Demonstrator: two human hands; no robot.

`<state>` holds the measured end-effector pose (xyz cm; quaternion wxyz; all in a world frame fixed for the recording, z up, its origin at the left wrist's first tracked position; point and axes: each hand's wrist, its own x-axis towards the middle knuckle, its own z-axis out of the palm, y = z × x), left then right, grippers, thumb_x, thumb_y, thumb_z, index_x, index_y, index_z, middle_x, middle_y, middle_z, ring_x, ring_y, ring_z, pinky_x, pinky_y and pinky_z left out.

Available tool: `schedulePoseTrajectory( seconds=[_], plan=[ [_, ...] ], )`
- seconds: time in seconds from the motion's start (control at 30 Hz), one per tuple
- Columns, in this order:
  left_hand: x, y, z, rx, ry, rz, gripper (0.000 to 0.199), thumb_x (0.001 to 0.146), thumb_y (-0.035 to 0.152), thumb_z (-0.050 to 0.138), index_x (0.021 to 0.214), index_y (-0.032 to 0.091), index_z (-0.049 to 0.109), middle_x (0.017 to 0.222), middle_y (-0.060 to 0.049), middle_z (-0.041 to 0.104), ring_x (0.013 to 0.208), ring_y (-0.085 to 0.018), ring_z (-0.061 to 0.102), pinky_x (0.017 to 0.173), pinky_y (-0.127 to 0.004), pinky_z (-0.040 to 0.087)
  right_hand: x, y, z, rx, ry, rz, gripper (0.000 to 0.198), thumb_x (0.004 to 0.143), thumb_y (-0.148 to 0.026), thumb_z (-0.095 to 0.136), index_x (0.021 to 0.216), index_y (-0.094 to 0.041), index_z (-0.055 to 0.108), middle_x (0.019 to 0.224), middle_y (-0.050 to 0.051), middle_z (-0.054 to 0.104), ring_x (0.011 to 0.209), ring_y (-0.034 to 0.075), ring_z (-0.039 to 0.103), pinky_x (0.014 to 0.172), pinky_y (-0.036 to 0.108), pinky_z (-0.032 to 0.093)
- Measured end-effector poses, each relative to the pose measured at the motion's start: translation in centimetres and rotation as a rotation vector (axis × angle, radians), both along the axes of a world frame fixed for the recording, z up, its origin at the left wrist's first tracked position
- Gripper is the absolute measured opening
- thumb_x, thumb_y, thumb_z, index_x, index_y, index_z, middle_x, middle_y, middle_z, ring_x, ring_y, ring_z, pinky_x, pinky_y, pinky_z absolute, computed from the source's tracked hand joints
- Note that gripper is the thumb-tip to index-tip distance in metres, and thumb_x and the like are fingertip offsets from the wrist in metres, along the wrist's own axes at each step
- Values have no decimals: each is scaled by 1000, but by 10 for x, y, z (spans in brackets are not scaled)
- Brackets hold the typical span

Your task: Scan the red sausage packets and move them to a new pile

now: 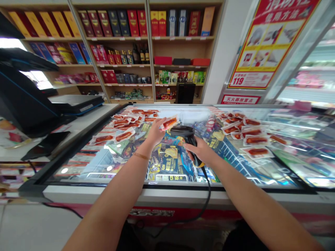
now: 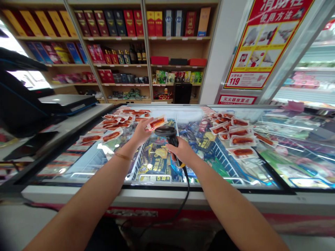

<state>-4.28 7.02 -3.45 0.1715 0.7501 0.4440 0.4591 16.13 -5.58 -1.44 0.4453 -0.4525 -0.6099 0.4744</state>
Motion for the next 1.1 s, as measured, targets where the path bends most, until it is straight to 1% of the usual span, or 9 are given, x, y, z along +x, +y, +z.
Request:
schedulePoseTrajectory(
  seconds=[0.2, 0.33, 0.47, 0.57, 0.67, 0.77, 0.83, 0.97, 1.1],
  plan=[
    [1, 0, 1, -31, -15, -16, 69, 68, -3, 48, 134, 15, 52, 133, -13, 44, 125, -22, 48, 95, -29, 50, 1, 0, 0, 0, -1, -1, 21, 77, -35, 63, 83, -21, 48, 52, -7, 52, 35, 9, 47, 37, 23, 38],
    [3, 0, -2, -26, -34, -19, 70, 67, -3, 49, 133, 16, 53, 128, -11, 47, 125, -21, 48, 95, -29, 51, 0, 0, 1, 1, 33, -7, 22, 76, -35, 64, 84, -20, 49, 52, -7, 53, 35, 9, 47, 37, 22, 39],
    [9, -4, -7, -118, -67, -36, 70, 65, -1, 52, 133, 17, 53, 129, -11, 47, 118, -20, 54, 94, -31, 52, 4, 4, 5, -42, 153, -58, 25, 73, -35, 66, 85, -21, 50, 53, -7, 53, 35, 9, 47, 36, 22, 39],
    [20, -8, -10, -144, -60, -32, 71, 63, 0, 54, 131, 19, 56, 128, -10, 50, 114, -21, 57, 95, -33, 51, 18, 4, 15, -85, 252, -129, 26, 71, -35, 68, 85, -20, 51, 54, -7, 53, 37, 9, 48, 36, 21, 39],
    [40, -8, -10, -136, -34, -59, 69, 63, 1, 56, 130, 21, 58, 128, -10, 52, 114, -22, 58, 96, -34, 51, 49, -1, 28, -102, 268, -218, 24, 71, -31, 68, 84, -20, 52, 53, -6, 52, 37, 9, 47, 35, 21, 39],
    [73, -5, -1, -123, 33, -125, 69, 64, 2, 55, 130, 20, 58, 128, -10, 53, 114, -23, 58, 95, -34, 51, 96, -9, 38, -75, 237, -325, 23, 71, -28, 70, 83, -19, 53, 53, -5, 53, 38, 9, 48, 35, 21, 40],
    [103, -3, 9, -105, 66, -166, 68, 64, 1, 54, 130, 18, 58, 128, -11, 53, 115, -22, 57, 96, -34, 51, 131, -13, 41, -64, 227, -407, 22, 71, -27, 71, 80, -18, 53, 53, -4, 54, 38, 9, 48, 35, 21, 40],
    [183, -2, 30, -25, 107, -299, 66, 64, -1, 54, 128, 16, 60, 123, -11, 55, 115, -22, 56, 101, -34, 47, 197, -24, 44, -75, 252, -597, 19, 73, -25, 71, 76, -17, 53, 53, -2, 55, 38, 9, 48, 34, 22, 41],
    [270, 2, 35, 87, 63, -455, 60, 66, 1, 59, 124, 17, 63, 117, -12, 60, 112, -27, 57, 101, -44, 46, 241, -37, 42, -61, 298, -731, 18, 74, -21, 69, 73, -18, 51, 52, -2, 54, 37, 9, 48, 34, 22, 41]
  ],
)
